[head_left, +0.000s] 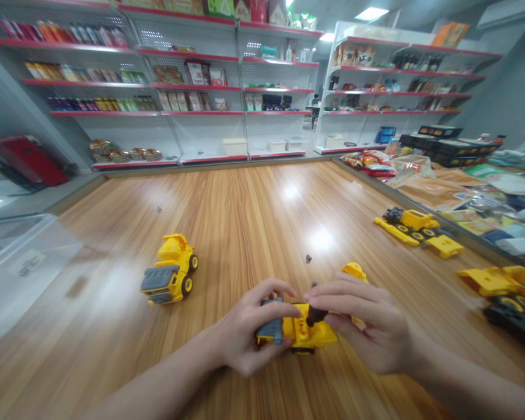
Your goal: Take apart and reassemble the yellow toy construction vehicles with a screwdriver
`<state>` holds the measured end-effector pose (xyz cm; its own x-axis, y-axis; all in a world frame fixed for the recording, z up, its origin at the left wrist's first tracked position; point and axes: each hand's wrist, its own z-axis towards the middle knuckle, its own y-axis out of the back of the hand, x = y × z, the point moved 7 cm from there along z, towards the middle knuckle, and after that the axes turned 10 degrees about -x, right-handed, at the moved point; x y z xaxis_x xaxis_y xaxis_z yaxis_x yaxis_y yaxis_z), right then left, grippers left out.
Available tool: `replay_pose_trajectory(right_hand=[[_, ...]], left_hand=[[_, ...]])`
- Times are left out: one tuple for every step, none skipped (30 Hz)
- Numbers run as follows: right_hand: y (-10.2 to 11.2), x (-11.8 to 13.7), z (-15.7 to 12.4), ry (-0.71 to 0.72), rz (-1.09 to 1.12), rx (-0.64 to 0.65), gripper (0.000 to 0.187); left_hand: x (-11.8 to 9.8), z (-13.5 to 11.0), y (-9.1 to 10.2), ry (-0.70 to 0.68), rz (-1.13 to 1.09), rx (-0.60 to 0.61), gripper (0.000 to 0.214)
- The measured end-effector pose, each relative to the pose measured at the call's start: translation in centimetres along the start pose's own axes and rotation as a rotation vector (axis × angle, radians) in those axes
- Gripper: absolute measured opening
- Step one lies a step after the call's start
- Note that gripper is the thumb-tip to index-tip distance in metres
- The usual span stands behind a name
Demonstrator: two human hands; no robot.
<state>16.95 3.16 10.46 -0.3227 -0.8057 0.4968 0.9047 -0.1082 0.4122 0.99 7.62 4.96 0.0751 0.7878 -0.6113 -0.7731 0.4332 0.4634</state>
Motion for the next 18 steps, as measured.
replay_pose_trajectory(right_hand=[[-0.01,-0.01,0.01,0.001,0.005,-0.001,0.04],[-0.01,-0.09,0.01,-0.008,0.008,-0.004,0.038],[0.0,-0.21,-0.01,-0.021,0.012,-0.006,0.036],[-0.01,-0.35,-0.03,-0.038,0.013,-0.005,0.035],[-0.03,-0.43,-0.06,-0.046,0.012,-0.002,0.035],[-0.07,-0.45,-0.07,-0.046,0.01,0.003,0.037],[-0.1,-0.41,-0.08,-0.039,0.008,0.006,0.04],[-0.12,-0.35,-0.07,-0.029,0.009,0.009,0.041],[-0.13,-0.28,-0.07,-0.021,0.01,0.01,0.042],[-0.12,-0.21,-0.07,-0.016,0.015,0.007,0.041],[-0.1,-0.17,-0.09,-0.018,0.021,0.007,0.039],[-0.08,-0.2,-0.13,-0.032,0.025,0.008,0.037],[-0.09,-0.21,-0.18,-0.044,0.024,0.014,0.036],[-0.12,-0.18,-0.24,-0.049,0.025,0.023,0.036],[-0.15,-0.1,-0.28,-0.046,0.027,0.032,0.037],[-0.17,-0.02,-0.3,-0.038,0.027,0.037,0.039],[-0.18,0.03,-0.29,-0.03,0.023,0.037,0.039],[-0.16,0.01,-0.25,-0.027,0.013,0.031,0.038]], left_hand=[[0.01,-0.01,-0.01,-0.001,-0.001,0.0,0.049],[0.01,-0.02,-0.03,-0.004,-0.001,0.0,0.049],[0.01,-0.03,-0.03,-0.006,0.0,0.0,0.05],[0.01,-0.03,-0.03,-0.008,0.001,-0.001,0.051],[0.0,-0.02,-0.03,-0.01,0.002,-0.001,0.051],[-0.01,-0.01,-0.04,-0.01,0.004,0.0,0.051],[-0.02,0.0,-0.04,-0.01,0.005,0.001,0.051],[-0.04,0.03,-0.04,-0.01,0.005,0.002,0.051],[-0.06,0.05,-0.04,-0.009,0.005,0.002,0.052],[-0.08,0.07,-0.04,-0.009,0.006,0.002,0.052],[-0.09,0.08,-0.04,-0.009,0.008,0.002,0.052],[-0.1,0.09,-0.03,-0.009,0.01,0.002,0.052],[-0.1,0.09,-0.02,-0.009,0.011,0.0,0.053],[-0.09,0.09,-0.01,-0.009,0.011,-0.001,0.053],[-0.09,0.08,-0.01,-0.01,0.009,-0.001,0.053],[-0.09,0.06,-0.01,-0.012,0.007,0.0,0.053],[-0.08,0.04,-0.04,-0.012,0.006,0.004,0.053],[-0.07,0.02,-0.06,-0.012,0.007,0.007,0.053]])
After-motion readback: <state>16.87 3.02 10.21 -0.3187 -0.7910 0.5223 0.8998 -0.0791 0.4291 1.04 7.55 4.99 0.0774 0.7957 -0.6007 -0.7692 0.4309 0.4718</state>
